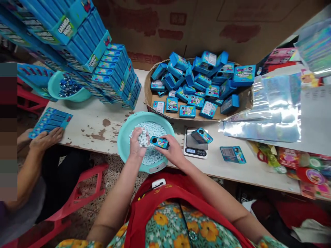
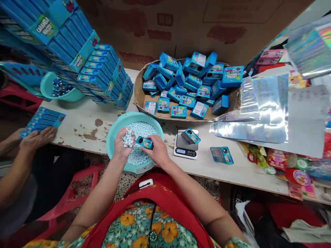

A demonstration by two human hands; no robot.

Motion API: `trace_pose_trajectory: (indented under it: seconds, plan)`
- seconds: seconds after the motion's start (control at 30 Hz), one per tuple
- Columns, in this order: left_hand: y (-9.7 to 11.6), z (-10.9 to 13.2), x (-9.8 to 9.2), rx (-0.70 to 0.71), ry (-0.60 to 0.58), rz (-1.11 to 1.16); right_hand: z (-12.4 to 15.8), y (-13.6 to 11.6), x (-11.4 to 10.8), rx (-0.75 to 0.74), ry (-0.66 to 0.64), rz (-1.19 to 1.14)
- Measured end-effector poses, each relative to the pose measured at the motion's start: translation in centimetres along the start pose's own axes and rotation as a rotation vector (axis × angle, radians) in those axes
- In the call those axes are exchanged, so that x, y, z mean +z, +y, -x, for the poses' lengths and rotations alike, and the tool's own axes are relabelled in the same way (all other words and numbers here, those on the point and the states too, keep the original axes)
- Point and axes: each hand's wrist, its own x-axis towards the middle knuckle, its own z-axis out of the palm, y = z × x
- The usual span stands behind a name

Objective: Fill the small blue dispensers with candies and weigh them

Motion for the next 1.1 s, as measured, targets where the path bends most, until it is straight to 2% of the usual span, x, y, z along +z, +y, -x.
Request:
trace_pose_trajectory:
  seconds: [0.1, 0.17, 0.3, 0.4, 0.63, 0.87, 1.1]
  plan:
    - [0.0, 0.0, 1.3, 0.202, 0.084, 0.005, -0.2, -0.5, 1.7, -0.06, -0.066, 0.151]
    - [-0.2, -0.2, 1.5, 0.245, 0.14, 0.013, -0.5, -0.7, 2.1, -0.087, -0.078, 0.223]
    - [-0.4, -0.8, 1.7, 0.254, 0.181, 0.006, -1.2, -1.2, 1.6, -0.106, -0.106, 0.326]
    - [-0.3, -1.0, 2.0, 0.243, 0.203, -0.026, -1.6, -1.3, 1.4, -0.086, -0.128, 0.315]
    - [0.5, -1.1, 2.8, 0.225, 0.192, -0.028, -2.2, -1.6, 1.1, -0.057, -0.088, 0.226]
    - [1.0, -1.0, 3.2, 0.329, 0.186, -0.075, -2.5, -2.1, 0.9, -0.047, -0.077, 0.202]
    - [0.9, -1.0, 3.3, 0.313, 0.153, -0.096, -2.5, -2.0, 0.8, -0.038, -0.072, 0.184]
